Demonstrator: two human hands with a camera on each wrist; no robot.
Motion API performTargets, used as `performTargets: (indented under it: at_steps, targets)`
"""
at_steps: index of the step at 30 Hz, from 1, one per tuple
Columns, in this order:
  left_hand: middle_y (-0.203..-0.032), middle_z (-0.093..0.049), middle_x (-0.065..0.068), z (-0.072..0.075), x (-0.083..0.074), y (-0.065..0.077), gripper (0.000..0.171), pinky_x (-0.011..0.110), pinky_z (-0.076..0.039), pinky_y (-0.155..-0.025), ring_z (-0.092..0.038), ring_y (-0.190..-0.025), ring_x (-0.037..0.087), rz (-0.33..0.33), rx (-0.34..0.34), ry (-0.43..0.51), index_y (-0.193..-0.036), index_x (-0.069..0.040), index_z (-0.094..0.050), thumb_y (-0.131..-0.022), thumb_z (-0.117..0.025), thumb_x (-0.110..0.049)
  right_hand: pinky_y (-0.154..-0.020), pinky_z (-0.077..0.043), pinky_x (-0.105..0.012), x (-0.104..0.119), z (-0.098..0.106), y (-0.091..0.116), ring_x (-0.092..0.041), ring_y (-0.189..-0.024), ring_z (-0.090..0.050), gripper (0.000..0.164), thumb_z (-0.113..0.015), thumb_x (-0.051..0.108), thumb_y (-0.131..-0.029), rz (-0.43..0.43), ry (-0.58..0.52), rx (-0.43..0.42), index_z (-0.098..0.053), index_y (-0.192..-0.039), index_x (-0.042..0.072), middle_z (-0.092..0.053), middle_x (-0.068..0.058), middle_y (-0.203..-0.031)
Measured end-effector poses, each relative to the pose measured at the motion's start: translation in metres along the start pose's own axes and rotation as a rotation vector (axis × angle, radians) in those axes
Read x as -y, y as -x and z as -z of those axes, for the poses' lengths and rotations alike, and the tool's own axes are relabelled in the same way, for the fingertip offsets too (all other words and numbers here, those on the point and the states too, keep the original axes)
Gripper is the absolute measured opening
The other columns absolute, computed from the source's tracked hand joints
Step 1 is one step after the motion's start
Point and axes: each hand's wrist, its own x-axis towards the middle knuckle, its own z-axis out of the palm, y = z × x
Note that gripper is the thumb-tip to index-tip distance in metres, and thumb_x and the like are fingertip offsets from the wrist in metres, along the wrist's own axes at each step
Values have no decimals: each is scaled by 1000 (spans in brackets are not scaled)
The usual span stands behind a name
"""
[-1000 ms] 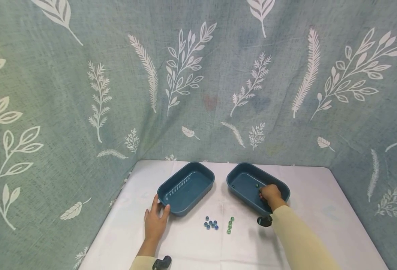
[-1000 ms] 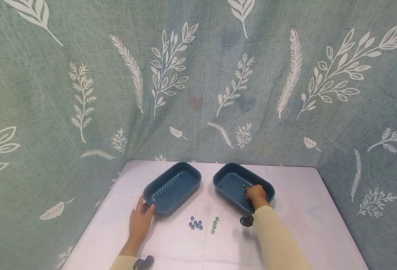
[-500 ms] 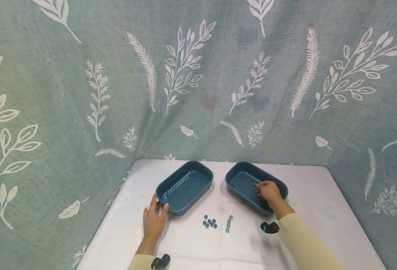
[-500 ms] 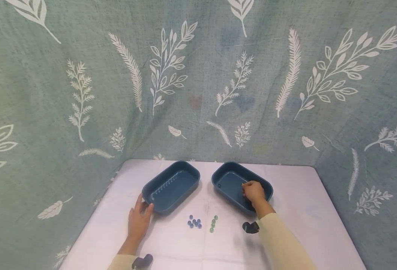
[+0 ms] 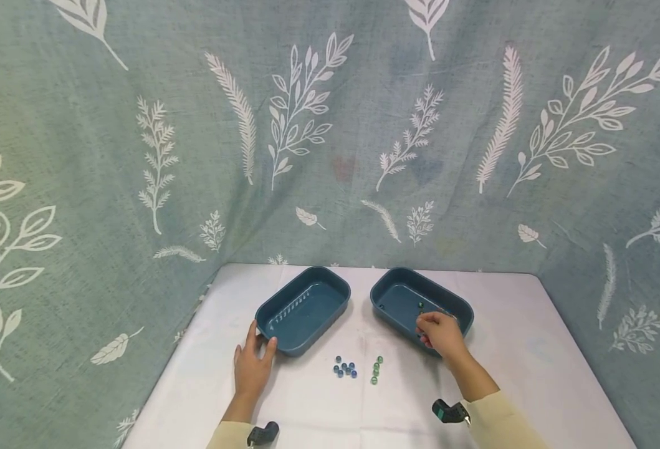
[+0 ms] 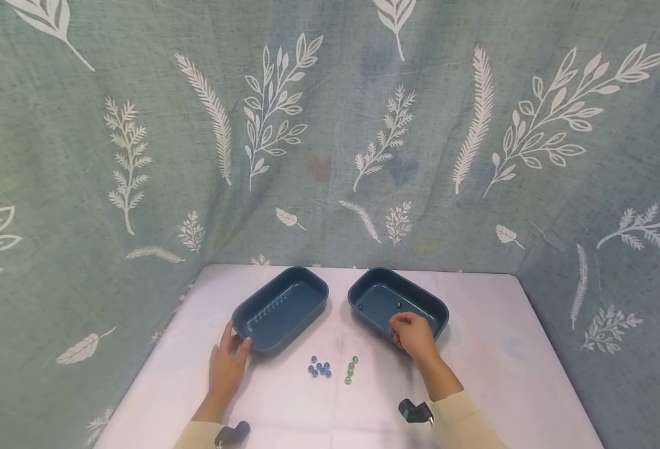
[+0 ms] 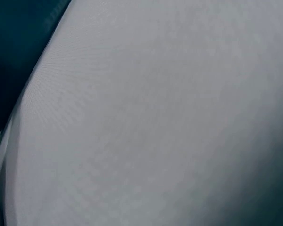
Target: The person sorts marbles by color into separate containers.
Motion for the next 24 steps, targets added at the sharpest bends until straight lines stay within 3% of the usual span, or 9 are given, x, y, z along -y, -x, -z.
performTargets:
  at_steps: [5, 12, 24]
  targets:
    - [-131, -59, 17, 1, 1, 1, 75, 54, -6, -116, -45, -130, 35, -2, -8, 9, -155, -19, -25, -95, -58, -50, -64, -54, -35, 0, -13, 19, -19, -67, -58, 25, -60, 13, -97, -25, -25, 8, -63, -113, -5, -67, -12, -88]
    - [-131, -59, 17, 1, -1, 2, 75, 54, -6, -115, -45, -130, 36, -5, -12, 13, -155, -18, -26, -95, -58, -50, -58, -50, -30, -13, -32, 36, -18, -64, -56, 19, -61, 11, -96, -15, -32, 30, -64, -105, -5, -66, -10, -82]
    - [-131, -58, 18, 1, -4, 0, 75, 55, -7, -115, -44, -131, 36, -2, -8, 7, -155, -18, -25, -95, -58, -48, -56, -49, -29, -35, -59, 29, -18, -64, -56, 12, -60, 12, -95, -26, 41, 105, -66, -96, 1, -65, -5, -77]
